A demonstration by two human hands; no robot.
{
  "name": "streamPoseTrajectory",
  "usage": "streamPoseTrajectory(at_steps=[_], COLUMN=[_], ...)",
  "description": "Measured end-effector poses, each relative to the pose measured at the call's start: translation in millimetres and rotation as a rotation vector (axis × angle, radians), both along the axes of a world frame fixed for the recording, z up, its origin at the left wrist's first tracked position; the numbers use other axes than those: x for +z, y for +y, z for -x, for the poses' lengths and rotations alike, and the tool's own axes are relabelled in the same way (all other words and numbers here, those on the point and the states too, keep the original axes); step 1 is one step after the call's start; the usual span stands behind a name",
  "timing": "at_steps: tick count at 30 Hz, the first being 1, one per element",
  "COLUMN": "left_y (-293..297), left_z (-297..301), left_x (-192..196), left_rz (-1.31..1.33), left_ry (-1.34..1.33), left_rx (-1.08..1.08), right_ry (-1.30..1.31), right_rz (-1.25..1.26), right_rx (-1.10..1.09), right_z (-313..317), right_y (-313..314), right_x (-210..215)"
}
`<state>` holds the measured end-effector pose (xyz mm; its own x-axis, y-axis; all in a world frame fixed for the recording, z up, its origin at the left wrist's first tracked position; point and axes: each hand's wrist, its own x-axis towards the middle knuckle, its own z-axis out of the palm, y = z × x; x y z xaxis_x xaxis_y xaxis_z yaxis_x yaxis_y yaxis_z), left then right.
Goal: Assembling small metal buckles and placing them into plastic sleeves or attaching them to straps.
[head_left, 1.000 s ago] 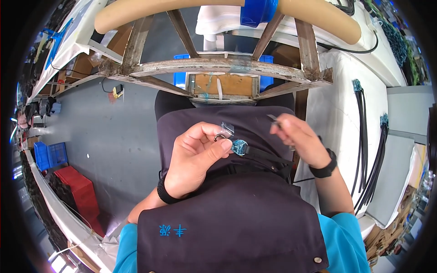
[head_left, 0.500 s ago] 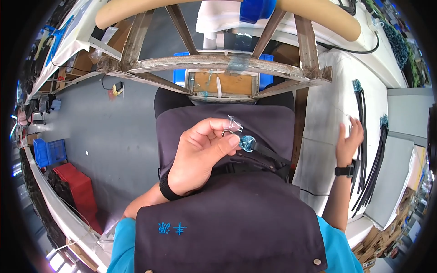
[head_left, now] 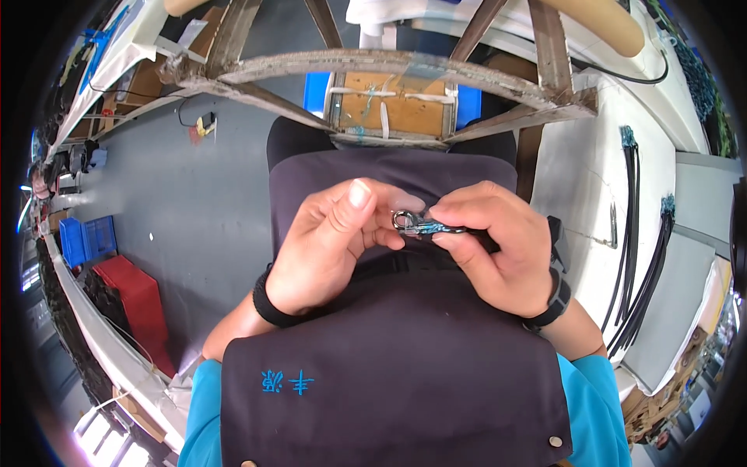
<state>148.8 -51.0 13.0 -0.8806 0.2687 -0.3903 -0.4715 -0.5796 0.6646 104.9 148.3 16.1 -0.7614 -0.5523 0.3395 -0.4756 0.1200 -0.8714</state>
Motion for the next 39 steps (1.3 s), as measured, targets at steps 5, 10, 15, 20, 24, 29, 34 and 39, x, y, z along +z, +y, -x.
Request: streamPoseTrajectory(at_steps=[5,10,15,20,24,29,34,39], left_y=[-3.1,-6.5,-5.1,2.6,-2.1,-7.7,-4.2,4.1], left_z=[6.0,5.8,2.6,-2.0,5.6,24.2,29.6,27.4], left_x=[0.8,0.7,-7.2,-2.6,-9.0,-2.8,-3.2,-0.7], left_rz=[0.312,0.611,0.885,0.997,1.006,1.286,1.238,1.199], left_ry=[0.164,0.533,0.944,0.892,0.914,1.455,1.619,1.6], left_rx=[-0.1,-0.139,-0.101,-0.043,-0.046,-0.028,-0.068,-0.06], right_ry=[0.016,-0.247,-0.916,-1.373,-1.522,-1.69,-1.755,-1.631], right_rz=[-0.051,-0.083,0.125,0.221,0.295,0.353,0.417,0.541], right_rx=[0.03,0.042,0.108,0.201,0.234,0.253,0.285,0.258], right_z=[-1.5,-9.5,-8.3,-5.5,0.3,-0.5,-9.6,-17.4], right_y=[3.5,11.2,11.3,15.2,11.1,17.8,21.3,40.5], right_x=[2.0,6.6,3.8,0.5,-5.1,-5.8,-12.4,-8.8])
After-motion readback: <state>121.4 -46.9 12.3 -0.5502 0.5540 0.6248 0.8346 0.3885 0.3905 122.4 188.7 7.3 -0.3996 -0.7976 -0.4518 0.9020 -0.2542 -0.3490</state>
